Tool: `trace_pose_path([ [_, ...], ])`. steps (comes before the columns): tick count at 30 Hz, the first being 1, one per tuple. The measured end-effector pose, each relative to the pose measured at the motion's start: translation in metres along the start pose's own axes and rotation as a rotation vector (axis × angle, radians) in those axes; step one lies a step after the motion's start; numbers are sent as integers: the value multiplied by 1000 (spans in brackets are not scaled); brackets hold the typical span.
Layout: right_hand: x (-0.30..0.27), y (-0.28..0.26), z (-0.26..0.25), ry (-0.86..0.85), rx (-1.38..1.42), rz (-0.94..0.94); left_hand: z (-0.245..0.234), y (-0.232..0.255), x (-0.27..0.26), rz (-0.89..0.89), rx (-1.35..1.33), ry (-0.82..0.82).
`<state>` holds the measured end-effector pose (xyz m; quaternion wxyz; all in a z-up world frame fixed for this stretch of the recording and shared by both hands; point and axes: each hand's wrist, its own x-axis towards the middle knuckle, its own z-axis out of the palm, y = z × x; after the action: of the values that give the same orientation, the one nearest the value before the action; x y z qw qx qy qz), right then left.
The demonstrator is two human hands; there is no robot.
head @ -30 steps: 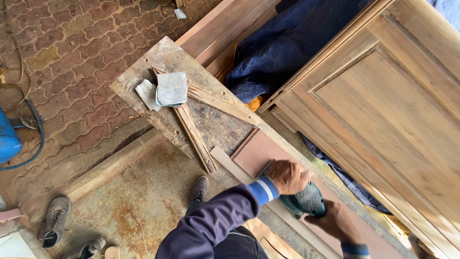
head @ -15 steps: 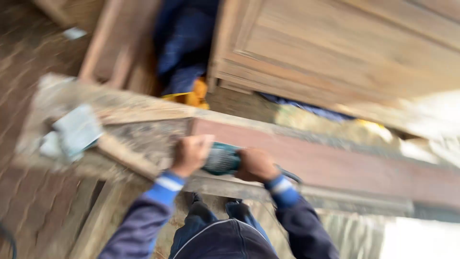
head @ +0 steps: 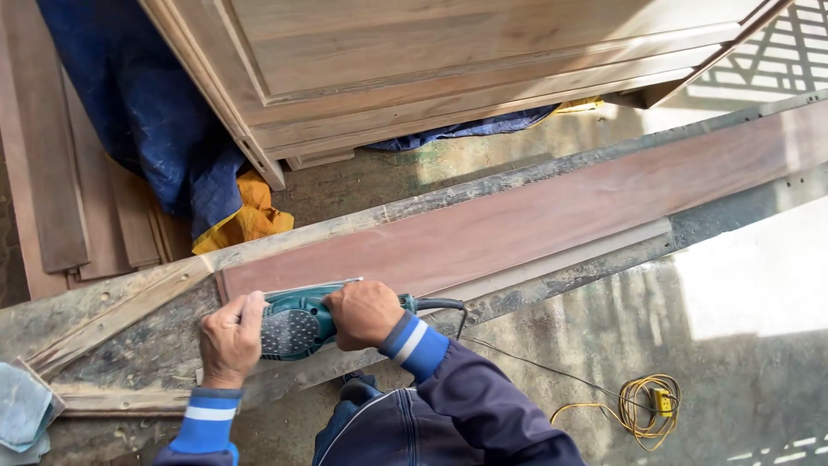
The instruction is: Sanding a wooden plank using an orbital sander and manual sandpaper.
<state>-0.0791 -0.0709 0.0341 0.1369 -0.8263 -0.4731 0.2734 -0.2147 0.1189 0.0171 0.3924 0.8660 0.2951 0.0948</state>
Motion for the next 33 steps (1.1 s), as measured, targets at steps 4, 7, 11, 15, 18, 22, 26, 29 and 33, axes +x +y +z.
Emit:
trace_pose_path([
  [4, -31, 47, -14, -51, -53, 41, 61, 4, 3, -88, 83, -82],
  [7, -57, 85, -28, -94, -72, 94, 89, 59, 5, 78, 10, -36],
  [11, -94, 132, -53, -62, -115, 116, 128, 123, 6, 146, -50, -27],
  [15, -121, 172, -76, -60, -67, 253, 165, 170, 4, 152, -173, -5],
  [18, -132, 199, -91, -233, -89, 411, 197, 188, 2, 139, -294, -14],
  [22, -144, 259, -68, -219, -126, 420, 230, 191, 0, 201, -281, 64],
  [26, -137, 262, -64, -256, -157, 467, 230, 184, 3, 203, -269, 44],
  [29, -121, 232, -68, -227, -162, 384, 212, 166, 5, 175, -246, 3],
  [33, -83, 178, -66, -234, -220, 239, 171, 127, 5, 191, -318, 93],
])
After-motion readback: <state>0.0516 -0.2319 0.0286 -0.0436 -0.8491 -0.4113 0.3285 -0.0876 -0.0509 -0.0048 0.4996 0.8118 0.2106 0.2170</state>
